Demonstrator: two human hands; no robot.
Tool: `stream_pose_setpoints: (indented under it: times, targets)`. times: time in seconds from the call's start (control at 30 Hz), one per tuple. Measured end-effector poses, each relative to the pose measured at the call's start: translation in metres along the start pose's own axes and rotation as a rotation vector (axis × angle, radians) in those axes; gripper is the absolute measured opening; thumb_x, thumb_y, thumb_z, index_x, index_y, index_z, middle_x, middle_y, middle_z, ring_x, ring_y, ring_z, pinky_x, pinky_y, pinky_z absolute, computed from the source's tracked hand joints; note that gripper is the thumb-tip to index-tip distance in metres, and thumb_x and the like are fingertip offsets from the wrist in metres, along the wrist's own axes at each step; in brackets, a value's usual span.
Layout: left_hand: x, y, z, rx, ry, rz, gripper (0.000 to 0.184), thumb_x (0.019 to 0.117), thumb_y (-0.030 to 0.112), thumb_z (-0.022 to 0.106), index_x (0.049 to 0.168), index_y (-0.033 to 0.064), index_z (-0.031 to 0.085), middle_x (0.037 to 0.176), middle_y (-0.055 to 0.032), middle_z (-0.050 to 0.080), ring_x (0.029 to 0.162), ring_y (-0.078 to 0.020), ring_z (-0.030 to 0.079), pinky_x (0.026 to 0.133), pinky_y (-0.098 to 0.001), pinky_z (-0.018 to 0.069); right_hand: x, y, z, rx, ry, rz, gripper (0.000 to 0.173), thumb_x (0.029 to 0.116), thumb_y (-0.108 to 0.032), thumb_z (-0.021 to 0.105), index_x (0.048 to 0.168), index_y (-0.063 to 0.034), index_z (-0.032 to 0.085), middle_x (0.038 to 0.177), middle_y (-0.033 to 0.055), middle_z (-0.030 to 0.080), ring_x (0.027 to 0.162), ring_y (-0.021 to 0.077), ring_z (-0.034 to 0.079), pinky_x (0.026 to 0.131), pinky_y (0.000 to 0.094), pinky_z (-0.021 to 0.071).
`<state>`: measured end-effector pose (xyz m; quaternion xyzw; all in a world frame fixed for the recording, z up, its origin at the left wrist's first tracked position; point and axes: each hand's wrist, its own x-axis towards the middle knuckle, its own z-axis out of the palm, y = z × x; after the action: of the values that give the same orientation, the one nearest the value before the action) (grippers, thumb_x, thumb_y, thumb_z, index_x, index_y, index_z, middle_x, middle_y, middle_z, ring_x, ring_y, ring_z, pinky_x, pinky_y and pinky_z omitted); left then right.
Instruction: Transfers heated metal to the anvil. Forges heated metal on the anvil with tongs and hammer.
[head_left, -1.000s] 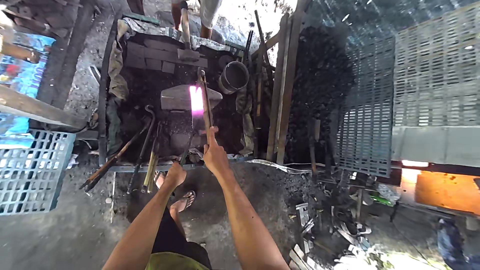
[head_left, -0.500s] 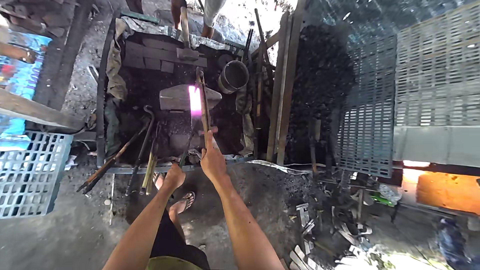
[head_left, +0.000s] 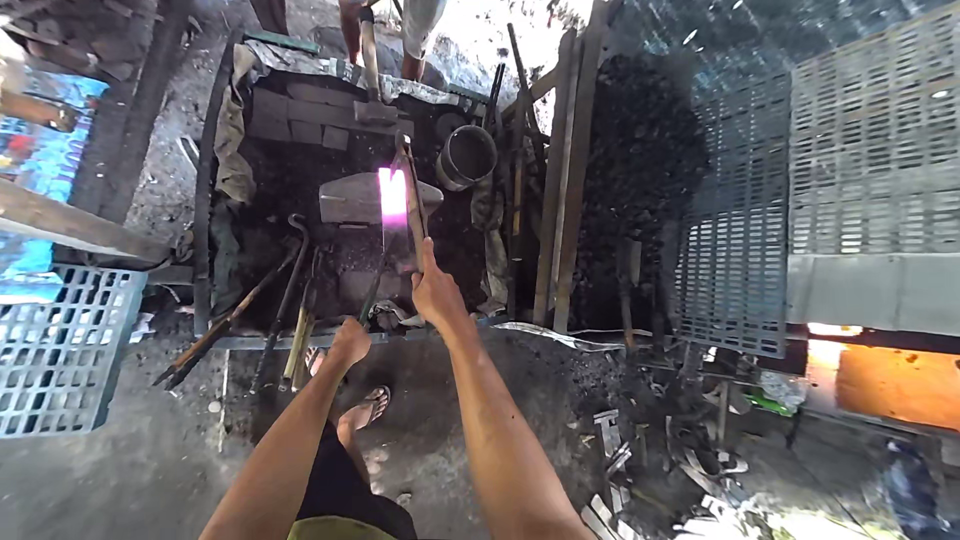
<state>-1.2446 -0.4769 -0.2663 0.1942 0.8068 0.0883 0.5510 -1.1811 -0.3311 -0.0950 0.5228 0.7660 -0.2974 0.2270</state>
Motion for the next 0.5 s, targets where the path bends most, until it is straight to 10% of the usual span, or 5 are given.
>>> stream_pose_setpoints:
  times: [0.5]
  targets:
    - [0.001,0.001,0.002,-0.015,-0.013,-0.014,0.045,0.0998,0.022,0.058,0.137,-0.0008,0.050,0.126,-0.0248,0.065,0.118,-0.0384,0.065,0.098,-0.0568,0.0532,-0.010,0.009,0.045,-0.062,0.026,0.033,0.069,0.1102,-0.032,0.038,0.167,-0.0309,-0.001,0.106,0.0126,0.073,0.099,0.0309,0.073,0.086,0.0491,0.0584]
